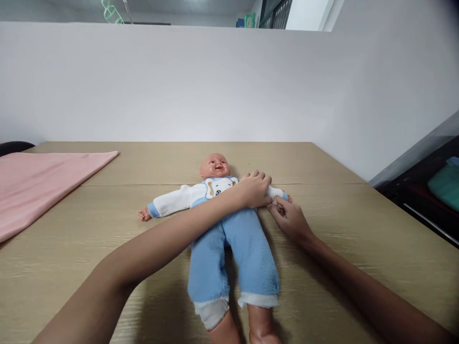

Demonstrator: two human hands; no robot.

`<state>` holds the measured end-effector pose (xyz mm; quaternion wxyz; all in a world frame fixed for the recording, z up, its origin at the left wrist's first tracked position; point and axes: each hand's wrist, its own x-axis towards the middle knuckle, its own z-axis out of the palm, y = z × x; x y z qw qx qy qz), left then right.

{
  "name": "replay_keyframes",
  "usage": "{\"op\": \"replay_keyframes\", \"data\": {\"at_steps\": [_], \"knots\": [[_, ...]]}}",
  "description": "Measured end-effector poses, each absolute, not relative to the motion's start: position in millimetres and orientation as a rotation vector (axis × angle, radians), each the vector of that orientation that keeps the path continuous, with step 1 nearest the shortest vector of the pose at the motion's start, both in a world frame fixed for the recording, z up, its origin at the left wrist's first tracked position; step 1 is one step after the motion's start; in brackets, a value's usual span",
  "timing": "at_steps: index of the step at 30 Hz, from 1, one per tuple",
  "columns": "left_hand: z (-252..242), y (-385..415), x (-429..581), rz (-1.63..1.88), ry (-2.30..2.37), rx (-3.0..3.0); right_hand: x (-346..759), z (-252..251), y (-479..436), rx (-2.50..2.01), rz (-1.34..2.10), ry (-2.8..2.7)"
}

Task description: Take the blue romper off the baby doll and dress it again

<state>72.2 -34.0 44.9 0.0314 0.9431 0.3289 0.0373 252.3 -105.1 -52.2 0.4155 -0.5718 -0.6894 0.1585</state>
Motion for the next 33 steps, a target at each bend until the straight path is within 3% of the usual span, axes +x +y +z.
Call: {"op": "replay_keyframes", "data": {"at_steps": [4, 9, 14, 21, 28, 33], "knots": [[39.3, -8.1, 95.5, -0.166, 0.933, 2.875, 267.5, -47.9, -96.3, -1.413, 0.365, -1.854], [30.6, 0.0, 87.9, -0.111, 0.901, 2.819, 266.3, -49.5, -96.9, -1.408, 0.383, -1.920], [34.0, 2.8, 74.8, 0.212, 0.953, 2.760, 263.0, -50.0, -102.9, -1.418, 0.402, -1.939], [55.6, -1.5, 31.0, 1.024, 0.669, 2.150, 258.4, -47.9, -105.8, -1.380, 0.455, -2.050], [58.0, -6.6, -26.5, 1.513, 0.619, 1.607, 252.2, -48.4, -105.8, -1.382, 0.489, -2.059], [54.9, -9.9, -59.4, 1.663, 0.478, 1.293, 221.0, -45.8, -109.8, -1.289, 0.567, -1.950]]}}
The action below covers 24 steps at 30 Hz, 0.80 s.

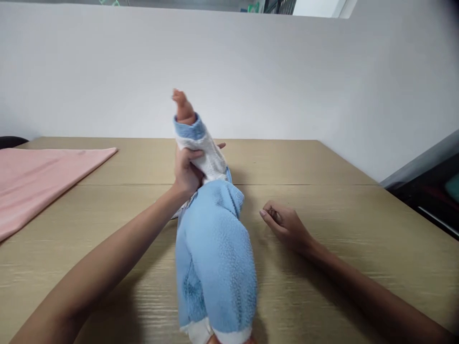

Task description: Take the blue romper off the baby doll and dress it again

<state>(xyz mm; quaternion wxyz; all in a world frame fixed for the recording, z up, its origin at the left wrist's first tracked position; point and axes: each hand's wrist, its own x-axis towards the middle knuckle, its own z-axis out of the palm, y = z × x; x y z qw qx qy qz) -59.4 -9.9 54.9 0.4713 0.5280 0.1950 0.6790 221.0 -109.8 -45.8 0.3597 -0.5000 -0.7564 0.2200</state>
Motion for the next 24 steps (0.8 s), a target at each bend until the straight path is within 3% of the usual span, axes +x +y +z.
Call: {"op": "replay_keyframes", "data": {"at_steps": [12, 24], "knots": [[35.1, -6.1, -144.5, 2.025, 0.323, 0.662, 55.6, -19.7, -128.1, -0.833, 0.951, -1.553], [15.9, -7.9, -156.4, 2.119, 0.319, 0.614, 24.3, 2.6, -111.2, -0.818, 0.739, -1.591]]}}
